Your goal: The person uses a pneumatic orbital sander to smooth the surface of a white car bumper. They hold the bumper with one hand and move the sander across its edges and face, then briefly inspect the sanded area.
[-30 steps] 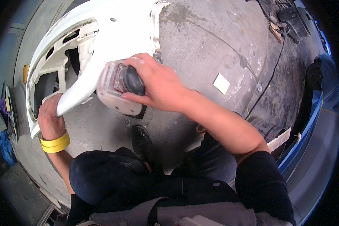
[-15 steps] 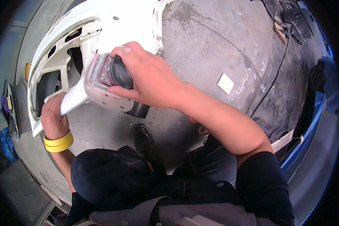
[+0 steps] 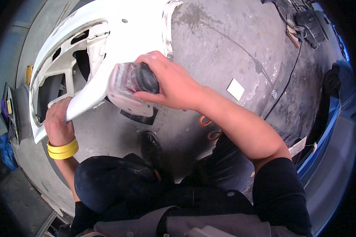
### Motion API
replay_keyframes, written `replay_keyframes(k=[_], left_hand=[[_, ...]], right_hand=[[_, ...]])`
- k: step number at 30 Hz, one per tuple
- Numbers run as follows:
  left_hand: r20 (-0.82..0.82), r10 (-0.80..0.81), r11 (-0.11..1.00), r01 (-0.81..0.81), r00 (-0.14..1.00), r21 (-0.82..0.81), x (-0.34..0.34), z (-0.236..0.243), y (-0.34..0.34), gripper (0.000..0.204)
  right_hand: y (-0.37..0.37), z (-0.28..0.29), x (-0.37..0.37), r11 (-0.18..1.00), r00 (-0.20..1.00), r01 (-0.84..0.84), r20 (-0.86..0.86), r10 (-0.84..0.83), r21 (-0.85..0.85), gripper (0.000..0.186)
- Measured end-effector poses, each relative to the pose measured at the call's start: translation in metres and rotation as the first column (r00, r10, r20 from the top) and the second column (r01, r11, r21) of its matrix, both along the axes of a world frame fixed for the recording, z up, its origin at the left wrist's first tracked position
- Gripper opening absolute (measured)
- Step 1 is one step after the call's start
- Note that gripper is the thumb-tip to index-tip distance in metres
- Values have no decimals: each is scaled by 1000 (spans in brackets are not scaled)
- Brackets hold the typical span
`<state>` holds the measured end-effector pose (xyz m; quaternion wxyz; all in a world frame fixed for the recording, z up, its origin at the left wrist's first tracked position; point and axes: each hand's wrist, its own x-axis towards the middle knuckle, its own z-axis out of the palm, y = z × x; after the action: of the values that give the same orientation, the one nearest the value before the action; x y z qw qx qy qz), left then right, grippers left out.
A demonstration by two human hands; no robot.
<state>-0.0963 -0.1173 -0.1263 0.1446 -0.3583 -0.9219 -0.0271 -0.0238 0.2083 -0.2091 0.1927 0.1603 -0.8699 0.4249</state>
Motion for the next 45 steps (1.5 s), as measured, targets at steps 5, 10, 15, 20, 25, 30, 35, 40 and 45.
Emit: replay_keyframes(k=[5, 10, 15, 20, 25, 30, 35, 40, 45], left_hand=[[-9, 3, 1000, -3, 1000, -29, 0, -1, -1, 43], [4, 4, 1000, -4, 1000, 2, -2, -3, -1, 44], [16, 6, 1000, -6, 1000, -10, -2, -2, -1, 45], [0, 25, 999, -25, 1000, -24, -1, -2, 2, 44], [0, -5, 1000, 5, 1000, 16, 0, -1, 2, 44], [-12, -9, 1000, 9, 1000, 17, 1, -2, 3, 44], [-34, 0, 1000, 0, 999, 0, -1, -3, 3, 44], [-5, -14, 1000, 14, 1000, 17, -2, -3, 2, 44], [7, -12, 1000, 12, 1000, 9, -1, -2, 1, 45]], right_hand=[[-2, 0, 1, 1000, 998, -2, 61, 3, -24, 69], [-3, -1, 3, 1000, 995, -8, 97, 10, -20, 70], [-12, 3, 8, 995, 997, 5, 76, 2, -98, 72], [-29, 10, 20, 998, 998, -52, 45, 54, -47, 76], [-58, 20, 41, 996, 999, -52, -17, 51, -67, 73], [-40, 16, 40, 990, 968, 135, 209, -138, 32, 70], [-17, 2, 22, 989, 987, 130, 86, -135, 64, 72], [-14, 3, 17, 995, 993, 90, 78, -92, 31, 72], [-12, 10, 11, 997, 994, 63, 84, -67, 45, 70]])
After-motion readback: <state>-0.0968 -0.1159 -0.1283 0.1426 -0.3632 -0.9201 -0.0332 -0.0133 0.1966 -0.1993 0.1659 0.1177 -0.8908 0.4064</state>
